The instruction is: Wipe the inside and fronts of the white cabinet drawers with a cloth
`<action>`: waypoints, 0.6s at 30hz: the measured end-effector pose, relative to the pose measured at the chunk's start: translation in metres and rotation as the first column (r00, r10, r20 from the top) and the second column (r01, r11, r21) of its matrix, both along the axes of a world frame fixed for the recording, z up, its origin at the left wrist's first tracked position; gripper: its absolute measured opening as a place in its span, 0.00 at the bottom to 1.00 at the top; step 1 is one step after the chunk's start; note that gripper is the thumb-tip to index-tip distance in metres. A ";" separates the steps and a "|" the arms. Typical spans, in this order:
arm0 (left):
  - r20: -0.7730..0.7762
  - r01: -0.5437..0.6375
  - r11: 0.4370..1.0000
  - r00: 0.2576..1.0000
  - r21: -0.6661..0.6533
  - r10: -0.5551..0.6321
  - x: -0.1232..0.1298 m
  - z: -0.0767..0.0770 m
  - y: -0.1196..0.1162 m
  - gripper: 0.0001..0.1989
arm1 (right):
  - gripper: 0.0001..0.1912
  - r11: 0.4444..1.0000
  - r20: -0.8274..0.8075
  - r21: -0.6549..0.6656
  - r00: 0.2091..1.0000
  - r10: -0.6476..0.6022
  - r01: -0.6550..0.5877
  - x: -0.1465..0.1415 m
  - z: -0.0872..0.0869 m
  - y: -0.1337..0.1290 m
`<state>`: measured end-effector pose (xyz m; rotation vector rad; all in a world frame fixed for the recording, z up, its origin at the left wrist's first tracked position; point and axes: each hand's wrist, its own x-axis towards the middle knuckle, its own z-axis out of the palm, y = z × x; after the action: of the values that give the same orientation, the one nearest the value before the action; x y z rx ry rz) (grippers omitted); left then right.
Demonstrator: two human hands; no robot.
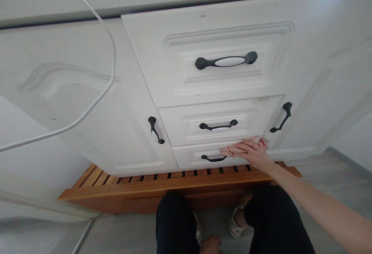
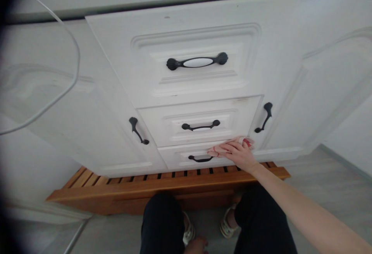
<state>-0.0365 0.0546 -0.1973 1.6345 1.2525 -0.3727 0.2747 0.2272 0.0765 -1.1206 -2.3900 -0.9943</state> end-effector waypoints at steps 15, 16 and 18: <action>-0.165 -0.030 0.999 0.986 -0.042 0.022 0.004 0.031 -0.003 0.23 | 0.22 0.993 -0.321 0.044 0.943 -0.086 0.105 0.031 -0.022 0.002; -0.159 -0.033 0.999 0.987 -0.041 0.026 0.004 0.032 -0.003 0.23 | 0.22 0.994 -0.339 0.046 0.937 -0.081 0.102 0.032 -0.023 0.002; -0.137 -0.039 0.999 0.990 -0.035 0.033 0.003 0.034 -0.004 0.23 | 0.21 0.995 -0.365 0.048 0.929 -0.065 0.088 0.033 -0.026 0.004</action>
<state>-0.0334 0.0506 -0.1633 1.5740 1.3669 -0.4894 0.3074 0.2315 0.0509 -1.2589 -2.0212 -0.7970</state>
